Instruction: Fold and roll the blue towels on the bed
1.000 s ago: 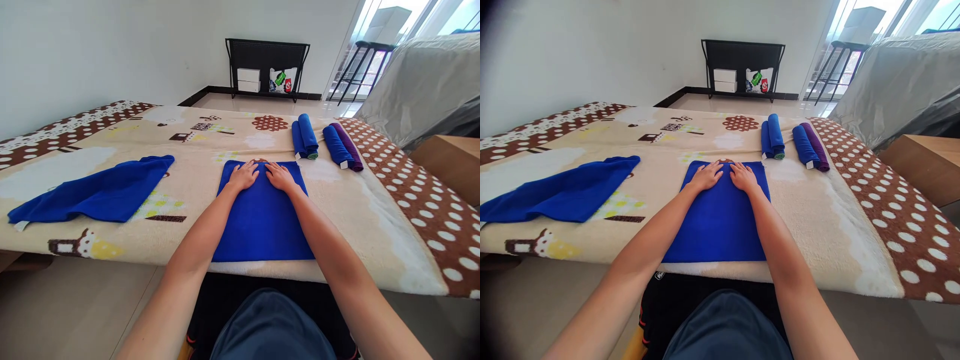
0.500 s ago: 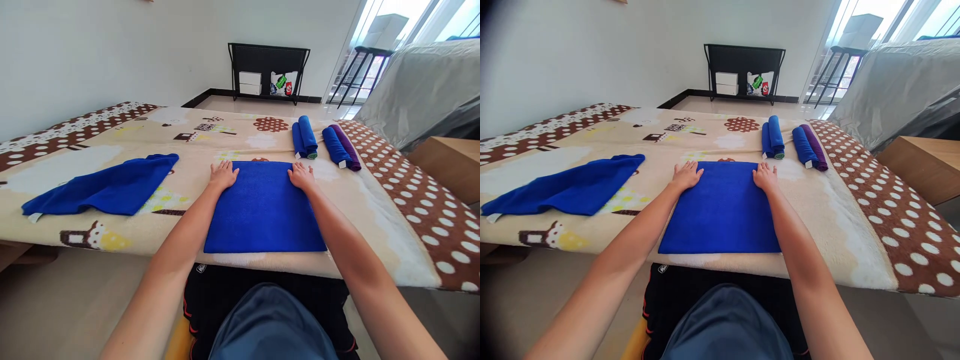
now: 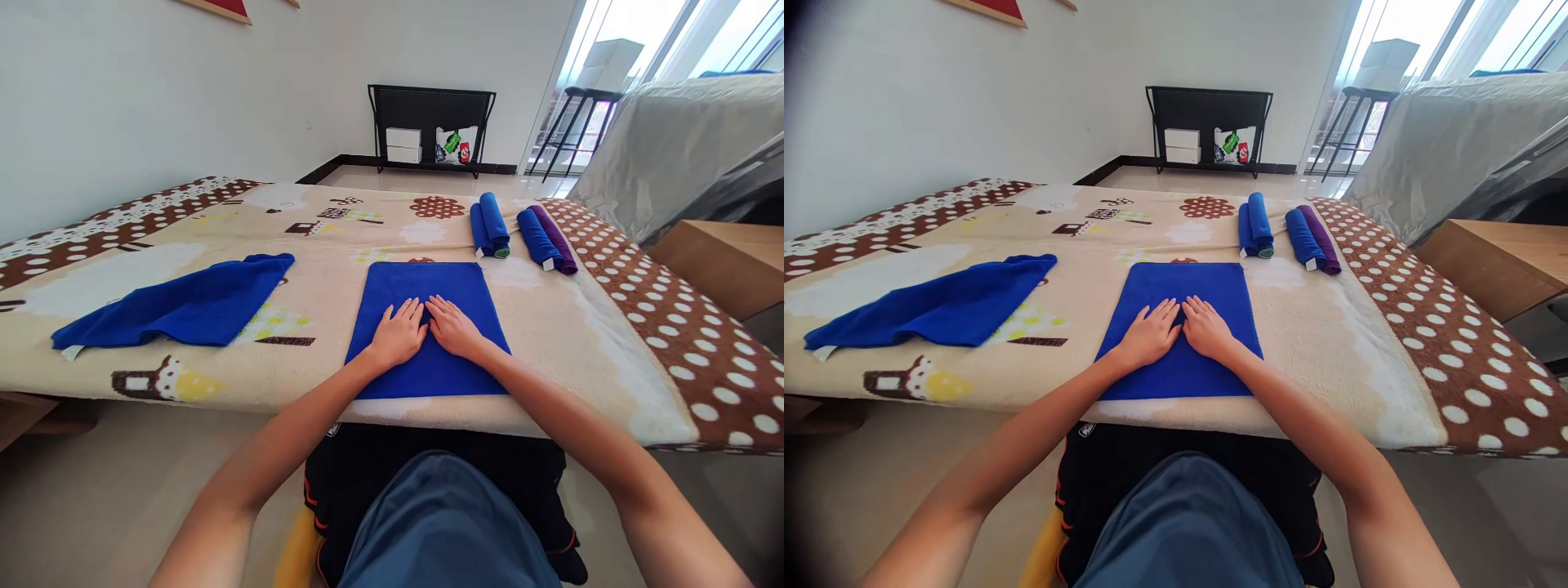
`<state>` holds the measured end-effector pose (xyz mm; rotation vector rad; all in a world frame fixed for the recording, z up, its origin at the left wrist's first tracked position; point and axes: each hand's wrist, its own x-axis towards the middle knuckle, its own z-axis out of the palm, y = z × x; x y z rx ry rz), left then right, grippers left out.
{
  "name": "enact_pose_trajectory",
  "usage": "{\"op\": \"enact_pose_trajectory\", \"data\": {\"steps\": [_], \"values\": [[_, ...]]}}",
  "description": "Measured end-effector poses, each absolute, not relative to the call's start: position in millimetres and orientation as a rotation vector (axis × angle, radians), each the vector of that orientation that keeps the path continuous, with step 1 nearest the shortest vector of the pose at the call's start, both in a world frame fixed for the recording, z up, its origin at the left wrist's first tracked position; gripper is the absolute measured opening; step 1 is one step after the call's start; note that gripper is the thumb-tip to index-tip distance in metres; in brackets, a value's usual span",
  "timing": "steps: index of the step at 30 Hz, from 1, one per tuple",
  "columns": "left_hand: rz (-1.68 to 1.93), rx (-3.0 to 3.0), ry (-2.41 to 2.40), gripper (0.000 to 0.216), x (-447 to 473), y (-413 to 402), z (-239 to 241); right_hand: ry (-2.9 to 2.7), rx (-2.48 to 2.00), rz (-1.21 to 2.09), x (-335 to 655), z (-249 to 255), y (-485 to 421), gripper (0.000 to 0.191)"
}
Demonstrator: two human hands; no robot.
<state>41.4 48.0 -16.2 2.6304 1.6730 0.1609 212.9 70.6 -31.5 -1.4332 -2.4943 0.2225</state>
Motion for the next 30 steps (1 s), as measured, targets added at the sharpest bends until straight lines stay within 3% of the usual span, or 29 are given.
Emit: {"op": "enact_pose_trajectory", "data": {"steps": [7, 12, 25, 30], "values": [[0.359, 2.804, 1.337, 0.050, -21.3, -32.0, -19.1, -2.650, -1.045, 0.482, 274.6, -15.2, -30.9, 0.052], [0.545, 2.886, 1.383, 0.053, -69.6, -67.5, -46.1, -2.482, -1.124, 0.677, 336.6, -25.1, -62.8, 0.044], [1.057, 2.980, 1.401, 0.067, -106.4, -81.1, -86.2, -2.145, -1.294, 0.283, 367.3, -63.5, -81.3, 0.030], [1.158, 2.844, 1.395, 0.055, -105.0, -83.4, -75.6, -2.160, -1.333, 0.169, 367.0, -64.9, -78.8, 0.032]]}}
